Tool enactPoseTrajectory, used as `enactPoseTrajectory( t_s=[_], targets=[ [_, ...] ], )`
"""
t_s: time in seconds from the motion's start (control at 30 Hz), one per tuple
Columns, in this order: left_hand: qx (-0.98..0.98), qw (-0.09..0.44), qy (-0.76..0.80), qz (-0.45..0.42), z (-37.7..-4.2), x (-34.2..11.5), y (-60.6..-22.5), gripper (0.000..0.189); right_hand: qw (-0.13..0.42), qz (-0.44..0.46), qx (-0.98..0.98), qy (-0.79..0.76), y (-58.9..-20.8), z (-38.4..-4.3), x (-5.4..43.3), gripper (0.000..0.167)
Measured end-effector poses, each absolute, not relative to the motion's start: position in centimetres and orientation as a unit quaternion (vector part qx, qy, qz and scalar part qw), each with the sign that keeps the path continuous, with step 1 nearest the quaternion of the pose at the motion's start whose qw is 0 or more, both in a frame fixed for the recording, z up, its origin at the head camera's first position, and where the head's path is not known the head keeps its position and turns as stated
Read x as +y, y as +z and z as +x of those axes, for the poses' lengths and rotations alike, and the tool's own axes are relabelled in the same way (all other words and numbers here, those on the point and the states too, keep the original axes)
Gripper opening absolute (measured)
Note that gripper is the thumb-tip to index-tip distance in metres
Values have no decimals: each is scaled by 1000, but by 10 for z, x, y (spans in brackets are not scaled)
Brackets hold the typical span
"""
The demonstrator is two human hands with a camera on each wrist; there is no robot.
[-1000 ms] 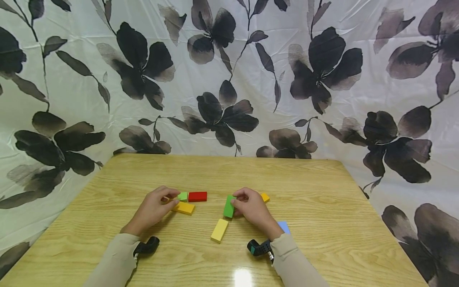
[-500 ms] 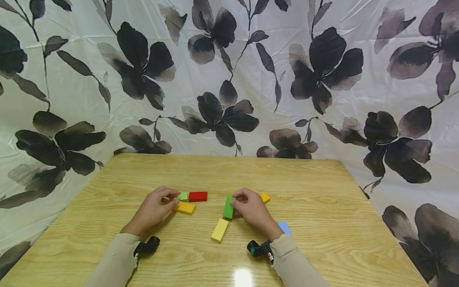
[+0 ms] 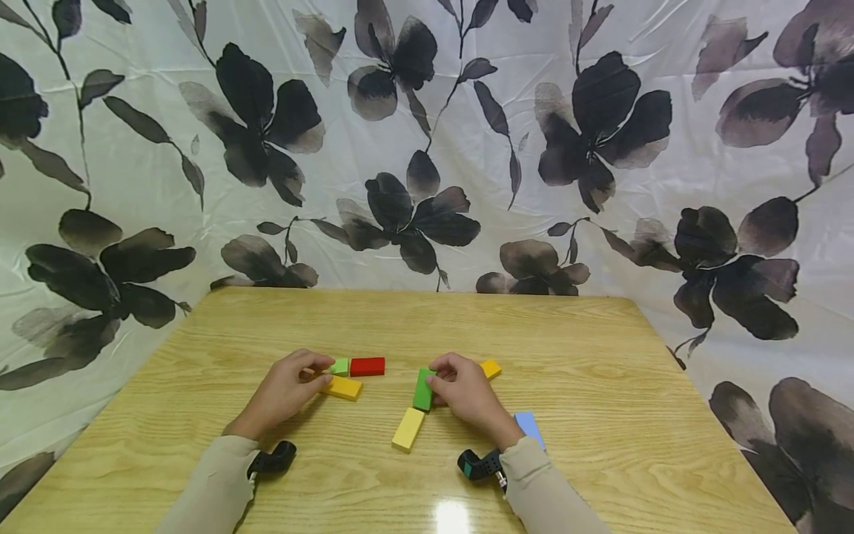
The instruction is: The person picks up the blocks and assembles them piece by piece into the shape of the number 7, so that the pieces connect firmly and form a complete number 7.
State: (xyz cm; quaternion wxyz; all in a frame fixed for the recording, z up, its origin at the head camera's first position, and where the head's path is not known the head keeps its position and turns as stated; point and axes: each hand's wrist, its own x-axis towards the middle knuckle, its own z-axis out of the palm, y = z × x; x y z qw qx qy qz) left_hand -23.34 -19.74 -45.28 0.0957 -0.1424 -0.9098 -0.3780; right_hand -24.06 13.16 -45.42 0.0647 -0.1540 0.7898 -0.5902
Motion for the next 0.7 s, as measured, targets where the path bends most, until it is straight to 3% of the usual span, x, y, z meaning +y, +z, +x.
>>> enactPoseTrajectory(
  t_s=[0.7],
  targets=[
    [-910, 97, -374, -149, -235, -199, -454, 24, 32, -159, 823, -544, -455, -239, 130, 19]
  ],
)
